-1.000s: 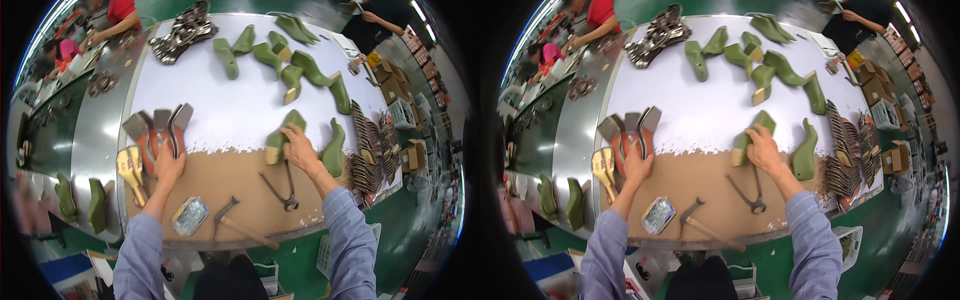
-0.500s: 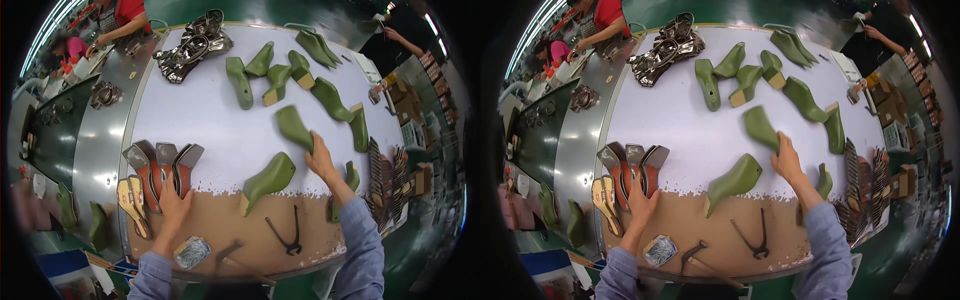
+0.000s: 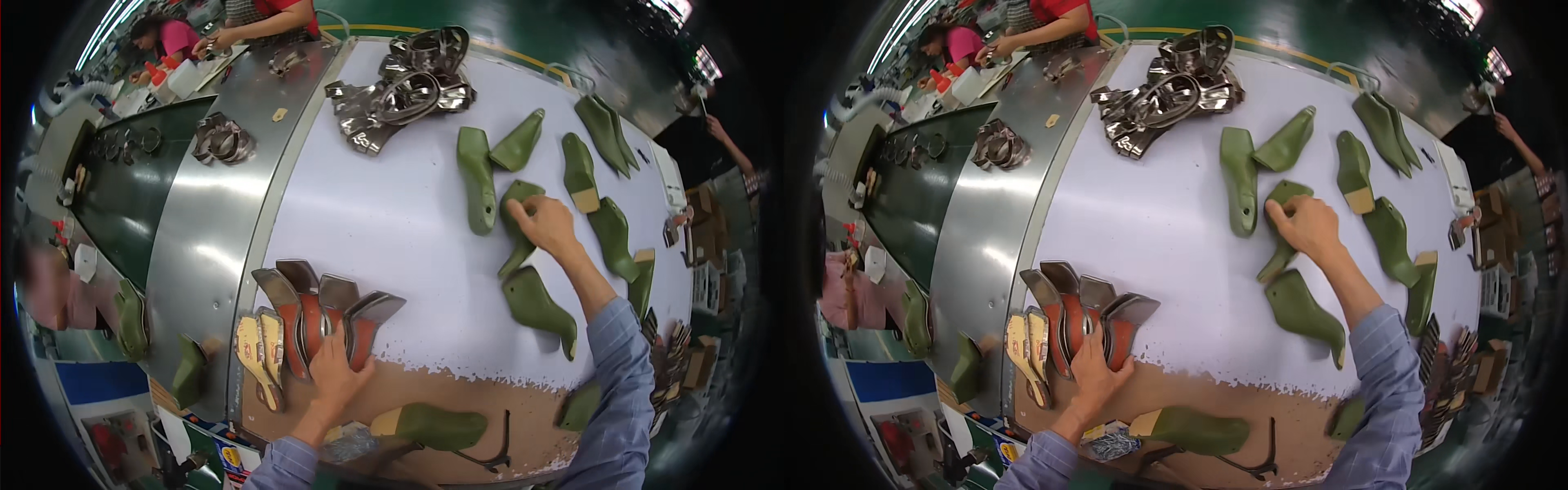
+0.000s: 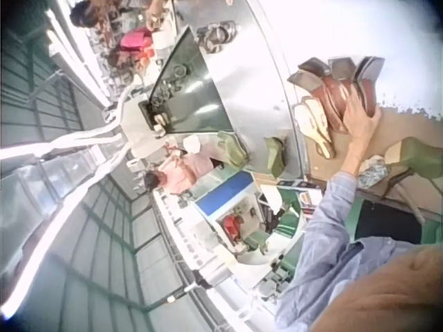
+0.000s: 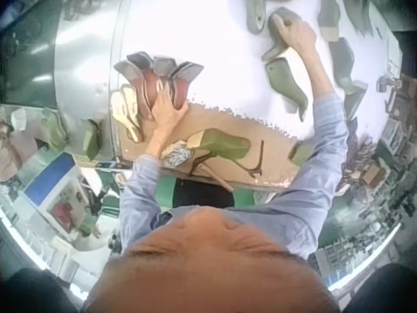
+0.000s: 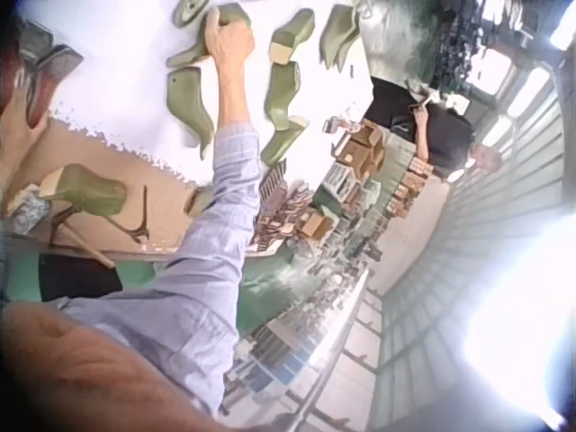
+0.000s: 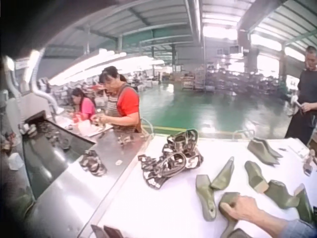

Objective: The person assembles green high-heeled shoes by placing a sole onto the shoe base and securing it with a hammer. They repeatedly pick up a shoe, position the sole, and tap it into place using a hammer and a small metal tool. The finished shoes are placed on a nearby metal table.

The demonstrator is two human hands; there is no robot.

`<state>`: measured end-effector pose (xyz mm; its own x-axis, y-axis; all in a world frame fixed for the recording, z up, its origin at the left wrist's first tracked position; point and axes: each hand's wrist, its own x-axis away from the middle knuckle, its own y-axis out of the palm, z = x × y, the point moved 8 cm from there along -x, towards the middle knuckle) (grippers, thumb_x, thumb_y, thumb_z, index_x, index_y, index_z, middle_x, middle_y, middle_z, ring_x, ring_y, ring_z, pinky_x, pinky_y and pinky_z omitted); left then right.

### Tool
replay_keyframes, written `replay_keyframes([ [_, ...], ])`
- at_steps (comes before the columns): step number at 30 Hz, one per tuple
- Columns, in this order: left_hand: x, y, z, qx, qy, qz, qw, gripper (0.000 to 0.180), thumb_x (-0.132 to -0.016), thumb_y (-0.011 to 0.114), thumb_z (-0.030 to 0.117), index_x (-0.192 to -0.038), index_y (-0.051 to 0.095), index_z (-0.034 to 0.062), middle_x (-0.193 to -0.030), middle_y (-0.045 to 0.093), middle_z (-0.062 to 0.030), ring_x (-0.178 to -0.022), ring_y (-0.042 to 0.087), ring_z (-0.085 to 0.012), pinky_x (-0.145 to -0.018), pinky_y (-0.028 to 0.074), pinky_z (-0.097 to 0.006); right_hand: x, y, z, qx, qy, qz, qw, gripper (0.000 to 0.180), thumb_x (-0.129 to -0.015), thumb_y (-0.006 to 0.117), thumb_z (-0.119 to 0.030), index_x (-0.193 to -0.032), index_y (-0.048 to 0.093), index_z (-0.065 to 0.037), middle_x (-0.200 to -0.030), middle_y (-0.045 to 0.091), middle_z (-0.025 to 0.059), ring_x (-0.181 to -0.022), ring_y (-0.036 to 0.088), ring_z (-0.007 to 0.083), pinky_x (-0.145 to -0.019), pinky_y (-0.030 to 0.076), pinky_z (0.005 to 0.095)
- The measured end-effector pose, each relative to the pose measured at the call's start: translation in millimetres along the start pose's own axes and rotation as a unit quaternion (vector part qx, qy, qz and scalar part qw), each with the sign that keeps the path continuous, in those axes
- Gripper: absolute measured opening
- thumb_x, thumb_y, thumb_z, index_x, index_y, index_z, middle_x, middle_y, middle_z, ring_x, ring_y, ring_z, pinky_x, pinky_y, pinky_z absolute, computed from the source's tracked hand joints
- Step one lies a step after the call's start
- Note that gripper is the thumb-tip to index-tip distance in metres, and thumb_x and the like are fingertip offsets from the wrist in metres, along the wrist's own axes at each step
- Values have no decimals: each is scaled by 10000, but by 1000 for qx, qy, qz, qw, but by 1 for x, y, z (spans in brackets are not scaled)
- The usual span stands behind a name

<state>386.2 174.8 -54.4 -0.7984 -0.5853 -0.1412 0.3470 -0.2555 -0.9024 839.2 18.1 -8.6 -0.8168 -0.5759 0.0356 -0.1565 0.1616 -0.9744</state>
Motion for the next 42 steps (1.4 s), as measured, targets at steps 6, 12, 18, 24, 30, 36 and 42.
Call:
replay_keyframes([
  [6, -8, -7, 14, 22, 54, -5, 998, 903, -698, 882, 413, -1422, 504, 30, -1034, 623, -129, -857, 644, -279, -710, 537, -398, -168, 1, 94, -68, 170, 211, 960, 1091, -819, 659, -691, -1523, 267, 45, -1339, 535, 382, -1257, 559, 473, -1056, 437, 536],
  [12, -4, -9, 2, 21, 34, -12, 999, 827, -663, 874, 403, -1379, 582, 108, -1050, 619, -79, -861, 643, -267, -731, 542, -368, -115, 44, 8, -140, -100, 147, 974, 792, -870, 616, -127, -1578, 264, -159, -1493, 428, 265, -1335, 494, 434, -1138, 396, 472],
  [18, 10, -7, 2, 36, 19, -22, 999, 789, -710, 828, 345, -1414, 553, 119, -1152, 568, -85, -1005, 602, -280, -826, 501, -424, 59, 49, -58, -272, -131, 51, 952, 718, -933, 612, -88, -1559, 267, -12, -1573, 339, 244, -1453, 350, 397, -1211, 295, 413],
  [24, 33, -21, 12, 97, 19, -60, 993, 752, -716, 776, 153, -1413, 508, 67, -1348, 538, -123, -1246, 516, -352, -1067, 404, -481, 193, -4, -103, -9, -262, -23, 965, 651, -840, 669, -53, -1451, 452, -114, -1421, 531, 182, -1330, 487, 379, -1138, 391, 477],
  [30, 45, -61, -25, 311, -108, 92, 940, 697, -783, 768, 70, -1414, 475, 30, -1347, 559, -168, -1269, 550, -340, -1068, 442, -444, 319, 10, -96, -8, -360, -355, 863, 665, -749, 747, -97, -1372, 519, -134, -1335, 575, 139, -1246, 531, 354, -1095, 401, 514],
  [36, 57, -164, -34, 569, -164, 227, 773, 523, -994, 636, 144, -1408, 336, 34, -1230, 580, -158, -896, 693, -241, -763, 587, -336, 351, 38, -70, 89, -329, -256, 905, 627, -673, 802, -217, -1244, 574, -95, -1195, 593, 169, -1171, 572, 370, -977, 460, 521],
  [42, 163, -131, -1, 678, -267, -11, 685, 435, -1070, 454, 387, -1382, 359, 99, -1192, 576, -121, -836, 705, -292, -698, 609, -424, 388, -62, -115, -195, -69, -13, 978, 639, -726, 802, -260, -1272, 567, -27, -1107, 618, 221, -943, 652, 421, -830, 541, 476],
])
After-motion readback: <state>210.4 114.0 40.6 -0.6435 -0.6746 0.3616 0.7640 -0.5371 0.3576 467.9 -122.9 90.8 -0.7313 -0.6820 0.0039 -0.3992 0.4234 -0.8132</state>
